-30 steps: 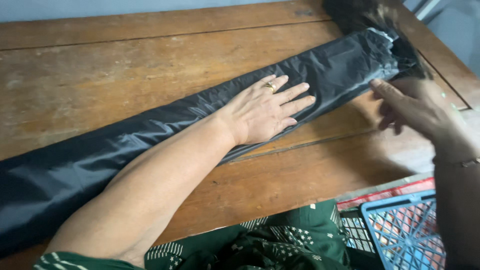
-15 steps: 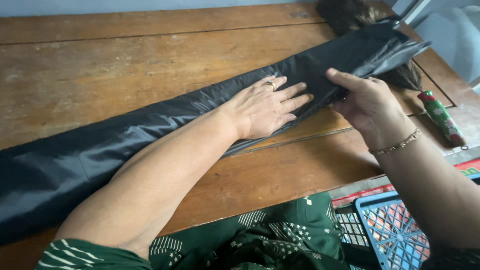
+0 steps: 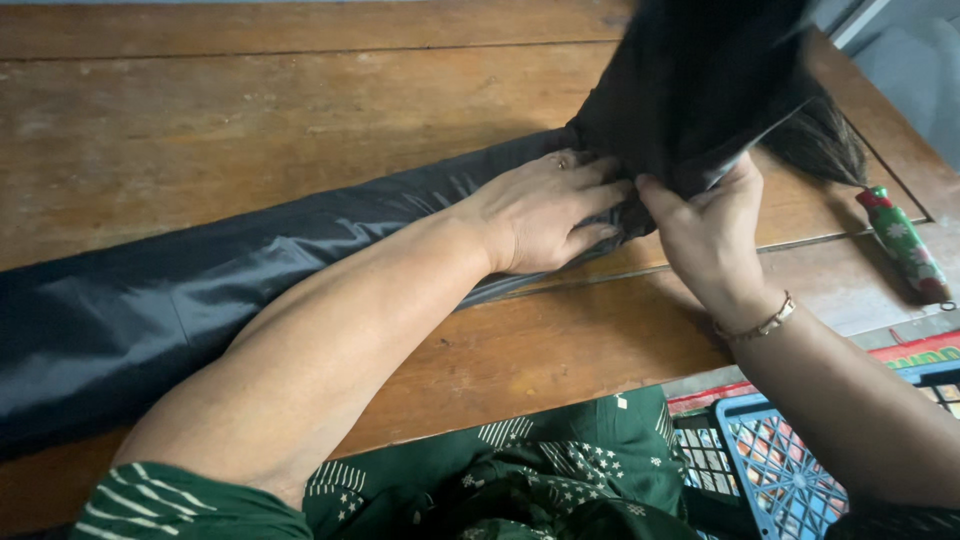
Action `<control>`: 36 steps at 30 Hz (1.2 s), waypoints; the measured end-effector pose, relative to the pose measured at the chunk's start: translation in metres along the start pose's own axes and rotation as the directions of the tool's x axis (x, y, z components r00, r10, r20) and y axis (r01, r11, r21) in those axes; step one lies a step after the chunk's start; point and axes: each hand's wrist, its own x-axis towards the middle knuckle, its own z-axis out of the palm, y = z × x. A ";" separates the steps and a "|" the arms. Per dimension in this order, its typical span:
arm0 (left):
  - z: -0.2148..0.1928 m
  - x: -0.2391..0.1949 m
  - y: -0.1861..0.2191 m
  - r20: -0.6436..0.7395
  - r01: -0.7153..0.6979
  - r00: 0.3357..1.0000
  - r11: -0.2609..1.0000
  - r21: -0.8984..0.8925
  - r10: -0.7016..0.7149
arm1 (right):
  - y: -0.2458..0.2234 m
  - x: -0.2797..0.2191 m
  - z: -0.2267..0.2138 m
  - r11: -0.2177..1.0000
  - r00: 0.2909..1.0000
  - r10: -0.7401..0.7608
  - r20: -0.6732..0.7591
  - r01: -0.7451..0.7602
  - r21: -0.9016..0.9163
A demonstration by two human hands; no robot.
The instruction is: The person folds a large piece of black fabric on a wooden table and then places it into a black shipping bag, sealing it with a yellow adhesive strip.
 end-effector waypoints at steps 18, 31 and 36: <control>-0.032 -0.033 -0.125 0.314 0.221 0.827 -0.243 -0.944 -0.466 | -0.058 -0.033 0.025 0.528 0.705 -0.432 0.562 0.703 -0.477; -0.101 -0.045 -0.100 0.539 0.724 0.601 0.117 -0.680 -0.590 | -0.121 -0.018 0.047 0.296 0.537 -0.256 0.804 0.835 -0.464; -0.064 -0.055 -0.128 0.631 0.616 0.613 -0.212 -0.758 -0.475 | -0.158 0.000 0.011 0.849 0.600 -0.100 0.794 0.467 -0.246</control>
